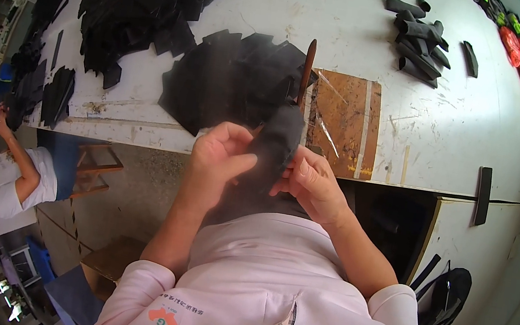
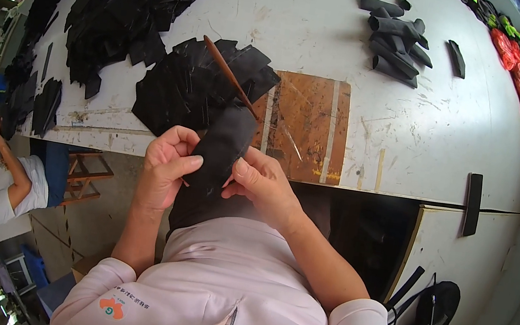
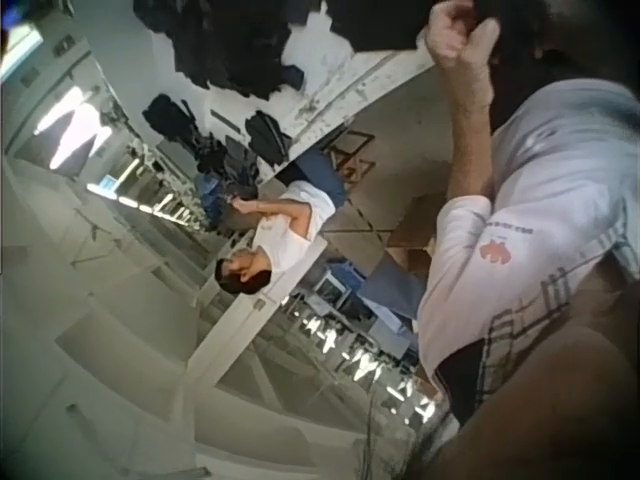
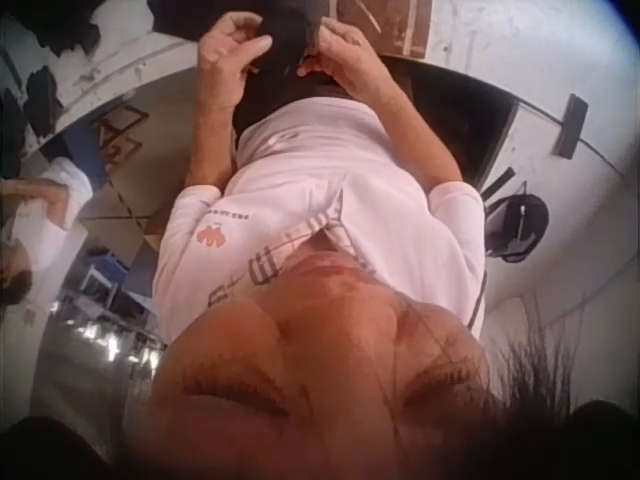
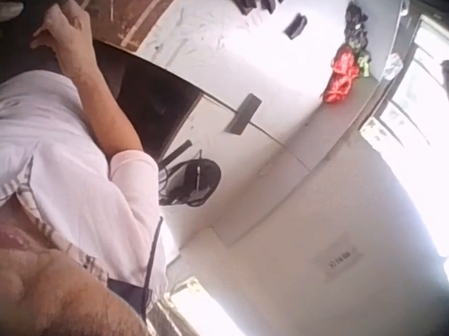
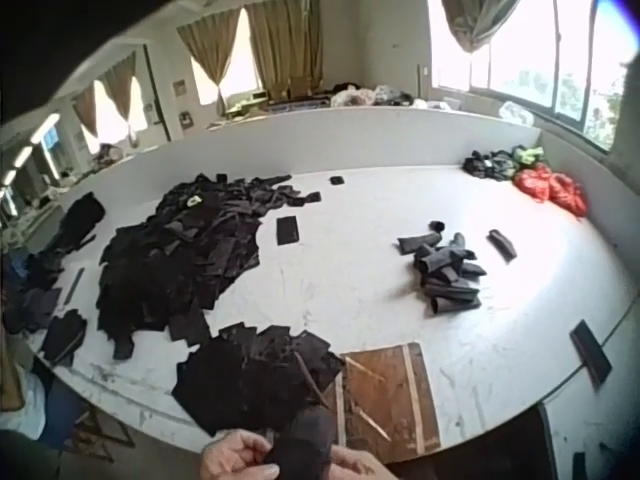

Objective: The recorder uses a brush to apply adhesive to black fabric components and then folds them at a workbench.

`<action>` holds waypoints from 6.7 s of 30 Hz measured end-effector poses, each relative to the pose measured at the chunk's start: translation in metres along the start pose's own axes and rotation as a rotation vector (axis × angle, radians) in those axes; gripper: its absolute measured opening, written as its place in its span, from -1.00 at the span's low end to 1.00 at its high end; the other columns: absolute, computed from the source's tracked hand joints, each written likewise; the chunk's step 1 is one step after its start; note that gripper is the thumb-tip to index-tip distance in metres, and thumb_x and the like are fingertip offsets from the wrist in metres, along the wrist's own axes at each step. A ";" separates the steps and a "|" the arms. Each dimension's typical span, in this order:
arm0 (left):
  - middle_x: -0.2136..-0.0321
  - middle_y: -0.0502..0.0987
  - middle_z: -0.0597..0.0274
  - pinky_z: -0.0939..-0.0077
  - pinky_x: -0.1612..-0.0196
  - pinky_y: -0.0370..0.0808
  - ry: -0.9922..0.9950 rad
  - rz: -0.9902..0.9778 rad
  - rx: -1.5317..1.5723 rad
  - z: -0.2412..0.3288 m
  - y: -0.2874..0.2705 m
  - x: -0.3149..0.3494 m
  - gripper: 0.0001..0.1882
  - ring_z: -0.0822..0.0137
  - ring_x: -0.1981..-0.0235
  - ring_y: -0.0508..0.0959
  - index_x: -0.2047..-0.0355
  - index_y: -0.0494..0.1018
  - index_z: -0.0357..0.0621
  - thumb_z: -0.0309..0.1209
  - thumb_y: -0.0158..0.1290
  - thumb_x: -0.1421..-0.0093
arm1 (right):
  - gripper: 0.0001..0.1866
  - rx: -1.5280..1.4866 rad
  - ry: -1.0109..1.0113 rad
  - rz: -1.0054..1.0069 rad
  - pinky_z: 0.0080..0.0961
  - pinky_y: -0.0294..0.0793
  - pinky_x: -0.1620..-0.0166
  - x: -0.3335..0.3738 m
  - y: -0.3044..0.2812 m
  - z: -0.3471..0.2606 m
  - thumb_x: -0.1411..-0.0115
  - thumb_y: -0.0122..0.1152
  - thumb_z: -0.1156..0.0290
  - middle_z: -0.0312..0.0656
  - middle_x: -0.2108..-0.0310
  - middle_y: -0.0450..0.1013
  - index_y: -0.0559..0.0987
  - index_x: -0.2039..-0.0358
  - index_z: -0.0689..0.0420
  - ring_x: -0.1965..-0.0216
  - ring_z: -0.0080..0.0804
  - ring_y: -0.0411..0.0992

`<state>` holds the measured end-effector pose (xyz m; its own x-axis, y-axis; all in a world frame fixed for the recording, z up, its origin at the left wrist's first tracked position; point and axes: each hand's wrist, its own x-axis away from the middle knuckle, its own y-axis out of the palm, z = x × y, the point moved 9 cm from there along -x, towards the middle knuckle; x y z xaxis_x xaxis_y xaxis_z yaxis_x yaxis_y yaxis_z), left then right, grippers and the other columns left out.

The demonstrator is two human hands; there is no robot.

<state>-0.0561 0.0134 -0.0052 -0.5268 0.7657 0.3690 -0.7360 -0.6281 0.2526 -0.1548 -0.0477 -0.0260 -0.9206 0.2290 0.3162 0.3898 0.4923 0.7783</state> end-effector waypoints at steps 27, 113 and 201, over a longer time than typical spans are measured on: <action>0.49 0.46 0.26 0.71 0.47 0.31 -0.076 -0.175 0.230 -0.029 0.053 0.005 -0.81 0.53 0.54 0.40 0.29 0.34 -0.22 -0.52 -0.03 -0.03 | -0.85 -0.183 -0.215 0.321 -0.52 0.45 0.33 0.009 -0.044 -0.028 -0.06 0.11 0.41 -0.20 0.46 0.42 0.39 0.36 0.17 0.43 -0.45 0.44; 0.56 0.45 0.32 0.77 0.53 0.33 0.169 0.140 0.165 -0.010 0.024 -0.026 -0.87 0.60 0.58 0.40 0.45 0.38 -0.20 -0.64 0.03 0.04 | -0.81 1.606 -0.909 0.499 -0.38 0.35 0.52 0.010 0.019 -0.078 0.16 0.09 0.57 -0.16 0.54 0.26 0.39 0.44 0.16 0.52 -0.18 0.34; 0.36 0.46 0.23 0.55 0.26 0.38 0.930 -0.034 -0.392 0.125 0.068 -0.018 -0.88 0.40 0.32 0.43 0.37 0.46 -0.23 -0.53 0.04 -0.04 | -0.69 1.064 -0.662 0.033 -0.65 0.31 0.44 -0.024 0.047 -0.147 -0.14 -0.01 0.20 -0.31 0.57 0.33 0.41 0.40 0.23 0.50 -0.55 0.32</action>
<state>-0.0435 -0.0599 0.1171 -0.5022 0.6916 -0.5191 -0.7566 -0.6421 -0.1236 -0.1175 -0.1533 0.0831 -0.8423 0.4796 -0.2458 0.5212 0.8410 -0.1451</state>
